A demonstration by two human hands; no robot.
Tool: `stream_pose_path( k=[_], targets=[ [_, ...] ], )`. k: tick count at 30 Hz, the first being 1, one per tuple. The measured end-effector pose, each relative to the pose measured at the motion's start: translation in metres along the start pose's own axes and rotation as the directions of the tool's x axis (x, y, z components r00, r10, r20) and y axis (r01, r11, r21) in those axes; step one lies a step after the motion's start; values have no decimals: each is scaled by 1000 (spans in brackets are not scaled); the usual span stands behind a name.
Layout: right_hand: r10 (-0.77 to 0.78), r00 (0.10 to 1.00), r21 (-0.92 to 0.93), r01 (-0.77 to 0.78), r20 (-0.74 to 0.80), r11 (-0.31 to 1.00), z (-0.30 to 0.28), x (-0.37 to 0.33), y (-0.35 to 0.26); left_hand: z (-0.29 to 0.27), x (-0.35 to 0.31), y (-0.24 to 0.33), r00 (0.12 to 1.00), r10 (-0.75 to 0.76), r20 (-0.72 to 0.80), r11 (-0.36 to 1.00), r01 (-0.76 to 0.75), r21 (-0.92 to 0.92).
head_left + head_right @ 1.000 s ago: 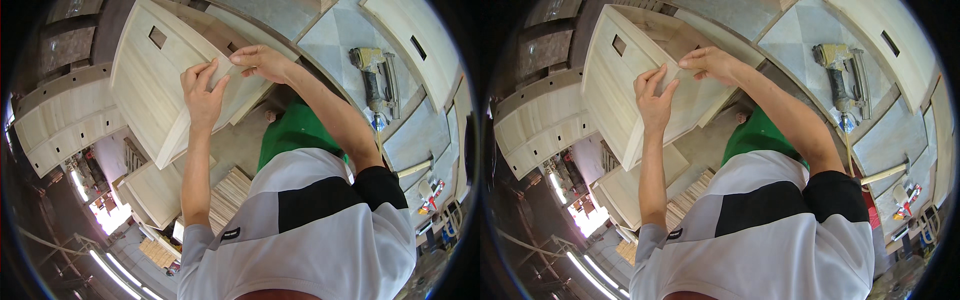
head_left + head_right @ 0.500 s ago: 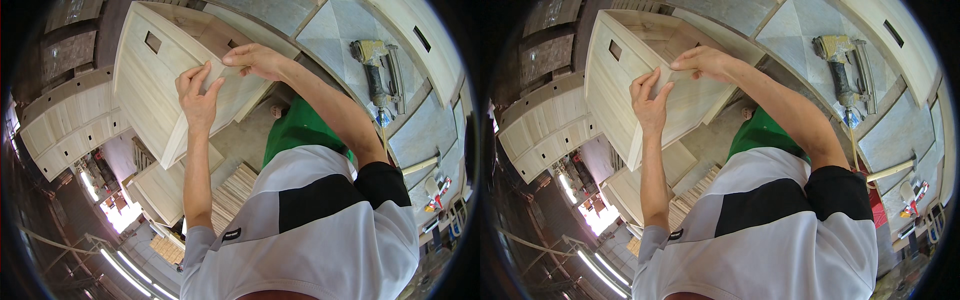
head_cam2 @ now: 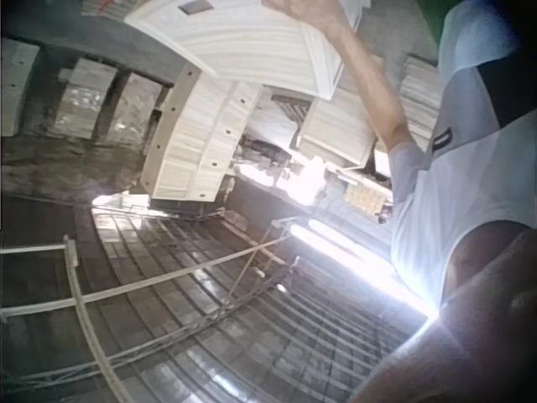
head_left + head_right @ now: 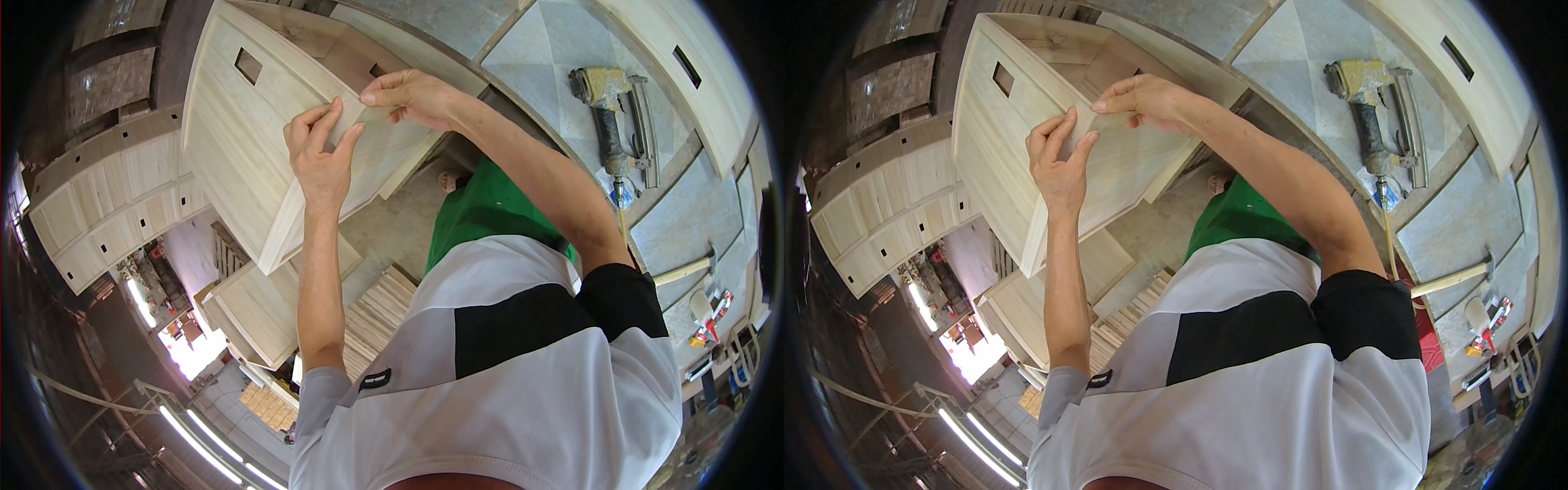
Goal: Assembling wooden boxes using glue, a pneumatic nailer, and a hammer.
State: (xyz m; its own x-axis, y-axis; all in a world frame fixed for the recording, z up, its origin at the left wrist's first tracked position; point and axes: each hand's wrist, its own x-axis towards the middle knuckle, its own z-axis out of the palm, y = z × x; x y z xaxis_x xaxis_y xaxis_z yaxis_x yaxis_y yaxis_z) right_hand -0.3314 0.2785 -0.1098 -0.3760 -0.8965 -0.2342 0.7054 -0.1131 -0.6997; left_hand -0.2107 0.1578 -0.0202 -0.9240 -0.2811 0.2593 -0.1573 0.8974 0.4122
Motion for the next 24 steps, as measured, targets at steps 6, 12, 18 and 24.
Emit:
stream_pose_path(
  k=[6, 12, 18, 24],
  targets=[
    [-7, 1000, -37, 7, -20, 999, 2, 0, -1, 1, -1, -3, 999, 46, -9, 999, -46, 29],
    [-18, 1000, 48, 18, 0, 999, -6, 0, 5, 2, -1, -3, 997, 78, -14, 996, -77, 45],
    [-52, 998, 173, 59, -42, 983, -5, -7, 13, 2, -3, 2, 998, 65, -1, 997, -65, 36],
    [-47, 992, -113, 33, -118, 993, 2, -2, 10, 4, -3, 1, 997, 73, 12, 992, -74, 102]
  ],
)
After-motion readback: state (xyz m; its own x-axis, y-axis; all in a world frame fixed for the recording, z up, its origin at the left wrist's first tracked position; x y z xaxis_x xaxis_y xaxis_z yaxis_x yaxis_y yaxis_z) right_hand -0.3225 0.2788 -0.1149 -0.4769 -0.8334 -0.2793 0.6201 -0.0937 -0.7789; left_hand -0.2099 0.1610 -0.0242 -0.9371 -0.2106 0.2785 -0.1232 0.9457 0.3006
